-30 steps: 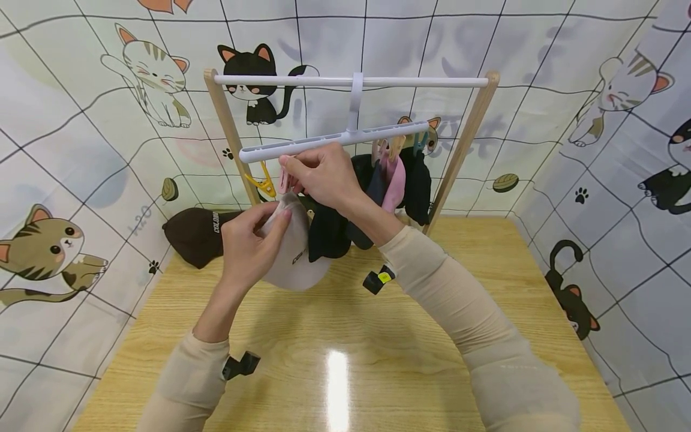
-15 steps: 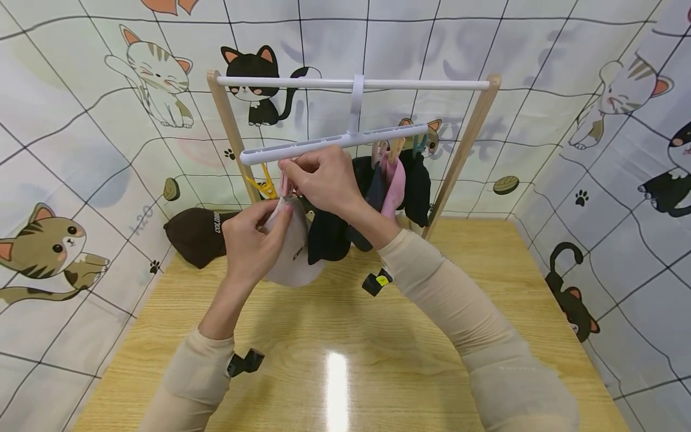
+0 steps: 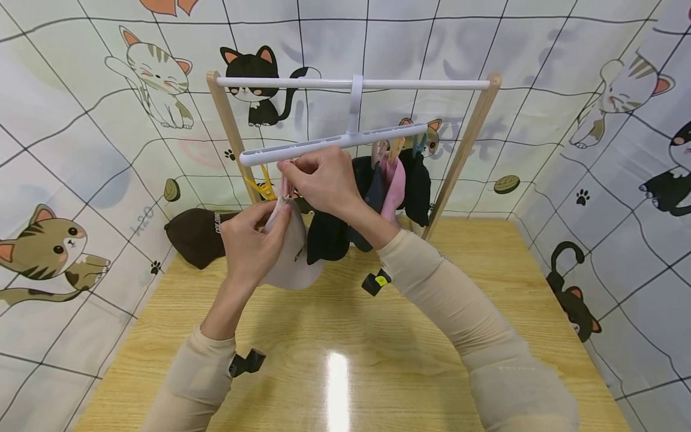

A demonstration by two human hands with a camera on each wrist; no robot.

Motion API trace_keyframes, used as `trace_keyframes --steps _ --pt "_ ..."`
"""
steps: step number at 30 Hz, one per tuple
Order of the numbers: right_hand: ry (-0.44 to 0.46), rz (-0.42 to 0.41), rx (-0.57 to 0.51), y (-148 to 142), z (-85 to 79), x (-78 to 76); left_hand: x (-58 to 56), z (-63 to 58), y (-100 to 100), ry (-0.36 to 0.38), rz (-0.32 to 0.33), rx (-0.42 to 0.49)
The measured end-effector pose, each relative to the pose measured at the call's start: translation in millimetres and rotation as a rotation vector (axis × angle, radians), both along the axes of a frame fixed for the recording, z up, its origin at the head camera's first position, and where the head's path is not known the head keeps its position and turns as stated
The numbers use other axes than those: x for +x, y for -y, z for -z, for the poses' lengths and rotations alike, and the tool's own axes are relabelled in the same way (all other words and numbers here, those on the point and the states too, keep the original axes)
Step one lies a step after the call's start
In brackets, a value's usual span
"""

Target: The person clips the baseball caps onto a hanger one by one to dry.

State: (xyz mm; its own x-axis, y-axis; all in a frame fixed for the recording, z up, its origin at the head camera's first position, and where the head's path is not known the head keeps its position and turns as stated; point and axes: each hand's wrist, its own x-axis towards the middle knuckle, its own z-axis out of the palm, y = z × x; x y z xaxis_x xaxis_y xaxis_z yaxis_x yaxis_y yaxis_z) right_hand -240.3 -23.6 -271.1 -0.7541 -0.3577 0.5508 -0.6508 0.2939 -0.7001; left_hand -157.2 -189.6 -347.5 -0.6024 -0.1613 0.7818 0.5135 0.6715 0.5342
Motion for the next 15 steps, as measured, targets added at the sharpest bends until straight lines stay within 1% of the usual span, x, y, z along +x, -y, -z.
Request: trace_keyframes --steps 8,15 --pt "-0.023 0.011 -0.009 0.1 1.1 -0.3 -0.4 -0.6 -3.7 0.011 0.033 0.001" --pt "-0.028 0.015 -0.002 1.1 3.4 -0.6 -0.4 0.7 -5.2 0.004 0.002 -0.007"
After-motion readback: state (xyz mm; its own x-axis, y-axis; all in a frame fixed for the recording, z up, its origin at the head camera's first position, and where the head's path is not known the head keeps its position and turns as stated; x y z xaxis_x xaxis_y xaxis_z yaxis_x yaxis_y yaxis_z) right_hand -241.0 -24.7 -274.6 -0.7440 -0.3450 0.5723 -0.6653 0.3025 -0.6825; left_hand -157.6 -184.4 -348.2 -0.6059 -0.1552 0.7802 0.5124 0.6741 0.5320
